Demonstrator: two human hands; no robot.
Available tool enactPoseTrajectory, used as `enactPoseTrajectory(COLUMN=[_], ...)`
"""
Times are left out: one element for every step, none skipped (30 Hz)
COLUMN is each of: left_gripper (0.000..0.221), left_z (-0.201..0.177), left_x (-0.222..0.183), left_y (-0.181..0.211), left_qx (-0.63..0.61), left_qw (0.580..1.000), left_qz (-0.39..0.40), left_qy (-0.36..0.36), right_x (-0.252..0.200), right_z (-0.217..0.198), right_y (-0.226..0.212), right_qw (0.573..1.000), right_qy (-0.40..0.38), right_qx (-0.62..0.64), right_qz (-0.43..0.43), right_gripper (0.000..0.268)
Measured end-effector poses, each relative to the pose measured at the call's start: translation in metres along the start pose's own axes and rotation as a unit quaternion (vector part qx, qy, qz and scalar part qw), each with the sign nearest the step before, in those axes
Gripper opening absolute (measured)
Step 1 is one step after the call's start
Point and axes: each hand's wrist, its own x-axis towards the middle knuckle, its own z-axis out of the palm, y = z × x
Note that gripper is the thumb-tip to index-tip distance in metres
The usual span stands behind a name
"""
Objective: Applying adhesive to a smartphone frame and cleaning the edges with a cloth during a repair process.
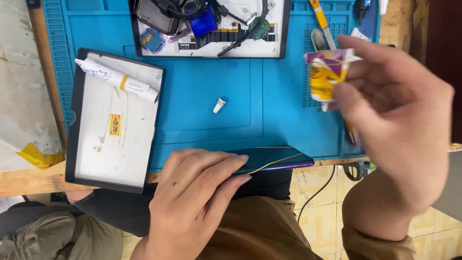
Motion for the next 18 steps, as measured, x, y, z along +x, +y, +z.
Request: enactPoseTrajectory(left_gripper=[0.017, 0.018, 0.018, 0.018, 0.019, 0.019, 0.019, 0.02, 0.02, 0.02, 0.019, 0.019, 0.019, 0.018, 0.017, 0.017, 0.015, 0.014], left_z=[0.0, 0.0, -0.001, -0.001, -0.001, 0.0, -0.001, -0.001, 0.0, -0.001, 0.0, 0.0, 0.0, 0.001, 0.002, 0.002, 0.002, 0.002], left_x=[0.001, 0.001, 0.002, 0.002, 0.002, 0.001, 0.002, 0.003, 0.004, 0.005, 0.006, 0.007, 0.007, 0.007, 0.009, 0.01, 0.011, 0.011], left_y=[0.0, 0.0, 0.0, -0.001, -0.002, -0.003, -0.003, -0.003, -0.004, -0.004, -0.004, -0.003, -0.004, -0.004, -0.005, -0.004, -0.004, -0.003], left_qx=[0.002, -0.006, -0.012, -0.008, -0.006, -0.003, -0.002, -0.002, -0.005, -0.006, -0.004, -0.003, -0.006, -0.002, 0.003, -0.001, 0.002, 0.006], left_qw=[1.0, 1.0, 1.0, 1.0, 1.0, 1.0, 1.0, 1.0, 1.0, 1.0, 1.0, 1.0, 1.0, 1.0, 1.0, 1.0, 1.0, 1.0], left_qz=[-0.002, 0.0, 0.002, -0.001, 0.0, 0.002, 0.0, -0.003, -0.004, -0.005, -0.003, 0.0, 0.0, 0.004, 0.012, 0.015, 0.01, 0.005], left_qy=[0.0, 0.0, 0.001, 0.001, -0.001, -0.004, -0.003, -0.003, -0.004, -0.004, 0.002, 0.008, 0.008, 0.014, 0.022, 0.023, 0.019, 0.015], right_x=[-0.005, -0.01, -0.015, -0.018, -0.021, -0.025, -0.035, -0.046, -0.057, -0.066, -0.074, -0.083, -0.088, -0.093, -0.097, -0.095, -0.091, -0.088], right_z=[-0.004, -0.009, -0.012, -0.015, -0.019, -0.022, -0.022, -0.023, -0.025, -0.023, -0.022, -0.021, -0.017, -0.014, -0.012, -0.006, 0.0, 0.007], right_y=[0.014, 0.028, 0.042, 0.051, 0.06, 0.07, 0.081, 0.093, 0.104, 0.108, 0.111, 0.115, 0.115, 0.114, 0.113, 0.107, 0.101, 0.095], right_qw=[1.0, 0.992, 0.967, 0.966, 0.924, 0.859, 0.858, 0.838, 0.818, 0.818, 0.799, 0.779, 0.78, 0.808, 0.834, 0.837, 0.916, 0.961], right_qy=[-0.002, 0.013, 0.025, 0.022, 0.003, -0.015, -0.018, -0.005, 0.011, 0.01, -0.002, -0.015, -0.014, -0.009, -0.002, -0.001, 0.029, 0.059], right_qx=[0.002, 0.122, 0.239, 0.243, 0.372, 0.503, 0.504, 0.539, 0.571, 0.57, 0.598, 0.626, 0.623, 0.589, 0.551, 0.548, 0.39, 0.221], right_qz=[0.0, 0.041, 0.081, 0.081, 0.086, 0.094, 0.094, 0.083, 0.073, 0.074, 0.061, 0.047, 0.049, 0.019, -0.014, -0.016, -0.089, -0.158], right_gripper=[0.042, 0.053, 0.065, 0.065, 0.077, 0.093, 0.093, 0.071, 0.053, 0.053, 0.039, 0.027, 0.027, 0.028, 0.031, 0.031, 0.039, 0.05])
